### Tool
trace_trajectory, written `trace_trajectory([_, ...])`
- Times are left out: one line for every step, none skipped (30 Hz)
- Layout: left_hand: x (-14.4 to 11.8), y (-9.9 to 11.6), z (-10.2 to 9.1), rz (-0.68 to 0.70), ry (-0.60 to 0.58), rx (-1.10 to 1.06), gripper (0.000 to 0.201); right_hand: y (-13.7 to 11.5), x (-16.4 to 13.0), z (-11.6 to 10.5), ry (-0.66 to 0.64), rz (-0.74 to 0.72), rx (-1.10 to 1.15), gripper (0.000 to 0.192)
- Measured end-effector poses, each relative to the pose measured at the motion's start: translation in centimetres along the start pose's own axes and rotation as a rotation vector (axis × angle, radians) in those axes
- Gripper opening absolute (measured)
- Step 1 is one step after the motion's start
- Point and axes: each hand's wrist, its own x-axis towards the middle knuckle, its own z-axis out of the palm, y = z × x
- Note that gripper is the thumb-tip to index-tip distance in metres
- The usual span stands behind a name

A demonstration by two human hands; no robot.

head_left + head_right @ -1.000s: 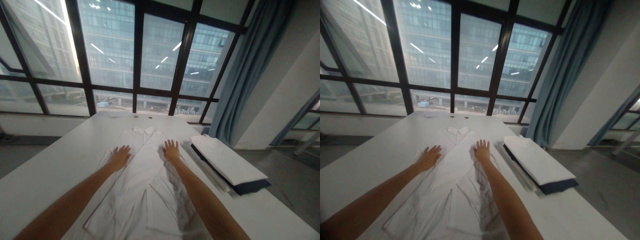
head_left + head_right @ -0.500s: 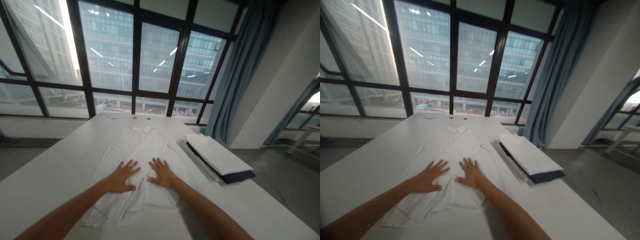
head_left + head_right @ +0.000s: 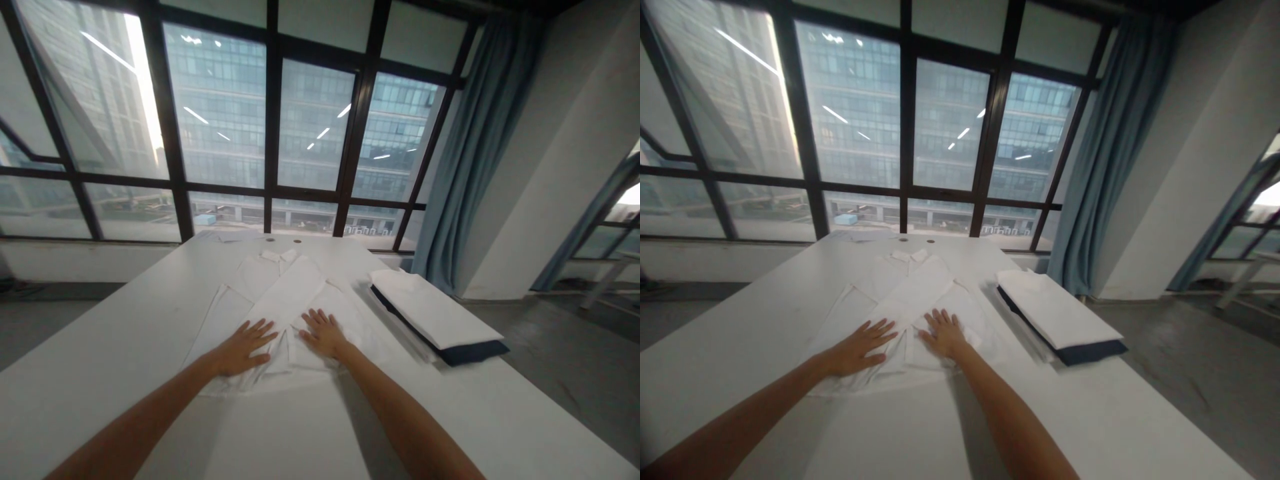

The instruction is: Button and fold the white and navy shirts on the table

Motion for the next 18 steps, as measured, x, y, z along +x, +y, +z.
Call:
trace_trajectory([-0.1, -0.1, -0.3, 0.004, -0.016, -0.015, 0.058, 0.2, 0.0, -0.2, 0.004, 0.011, 0.026, 0.07])
trace_trajectory([-0.4, -0.3, -0.5, -0.004, -0.016, -0.029, 0.057, 0.6, -0.1, -0.5, 0.025, 0.039, 0.043, 0.066])
trace_trajectory([-0.7, -0.6, -0.7, -0.04, 0.008, -0.035, 0.055, 1.1, -0.4, -0.8, 0.072, 0.084, 0.044, 0.062])
trace_trajectory([-1.1, -0.9, -0.9, -0.112, 0.052, -0.025, 0.053, 1.8, -0.7, -1.2, 0.141, 0.148, 0.025, 0.059])
trace_trajectory([-1.7, -1.4, -1.1, -0.226, 0.107, 0.006, 0.052, 2.6, -1.2, -1.6, 0.215, 0.225, -0.01, 0.056])
trace_trajectory([-2.3, -2.0, -1.2, -0.378, 0.157, 0.052, 0.054, 3.6, -1.9, -2.1, 0.281, 0.309, -0.051, 0.054])
trace_trajectory([-3.1, -2.6, -1.3, -0.549, 0.187, 0.102, 0.056, 4.6, -2.7, -2.5, 0.332, 0.395, -0.091, 0.053])
trace_trajectory([-3.8, -3.2, -1.5, -0.709, 0.19, 0.147, 0.06, 5.6, -3.5, -2.9, 0.365, 0.48, -0.123, 0.053])
trace_trajectory([-4.6, -3.8, -1.7, -0.844, 0.168, 0.173, 0.064, 6.5, -4.3, -3.3, 0.373, 0.56, -0.14, 0.054])
trace_trajectory([-5.2, -4.3, -1.9, -0.946, 0.13, 0.171, 0.066, 7.4, -5.0, -3.6, 0.36, 0.627, -0.143, 0.054])
trace_trajectory([-5.7, -4.7, -2.1, -1.009, 0.085, 0.145, 0.067, 8.1, -5.6, -3.8, 0.333, 0.674, -0.135, 0.054])
trace_trajectory([-6.0, -5.0, -2.3, -1.035, 0.042, 0.104, 0.066, 8.7, -6.0, -3.9, 0.302, 0.7, -0.119, 0.053])
trace_trajectory([-6.3, -5.1, -2.5, -1.037, 0.001, 0.057, 0.064, 9.1, -6.2, -4.0, 0.271, 0.708, -0.097, 0.05])
trace_trajectory([-6.3, -5.2, -2.8, -1.028, -0.039, 0.013, 0.062, 9.4, -6.3, -3.9, 0.241, 0.704, -0.07, 0.047])
trace_trajectory([-6.3, -5.3, -3.1, -1.011, -0.076, -0.03, 0.059, 9.6, -6.2, -3.9, 0.217, 0.694, -0.041, 0.044])
trace_trajectory([-6.3, -5.3, -3.5, -0.984, -0.11, -0.07, 0.058, 9.7, -6.1, -3.9, 0.201, 0.684, -0.016, 0.041])
trace_trajectory([-6.2, -5.2, -4.0, -0.963, -0.138, -0.112, 0.056, 9.9, -6.0, -3.8, 0.185, 0.676, 0.008, 0.039])
trace_trajectory([-6.1, -5.0, -4.5, -0.955, -0.157, -0.155, 0.054, 10.0, -5.8, -3.8, 0.174, 0.668, 0.028, 0.037])
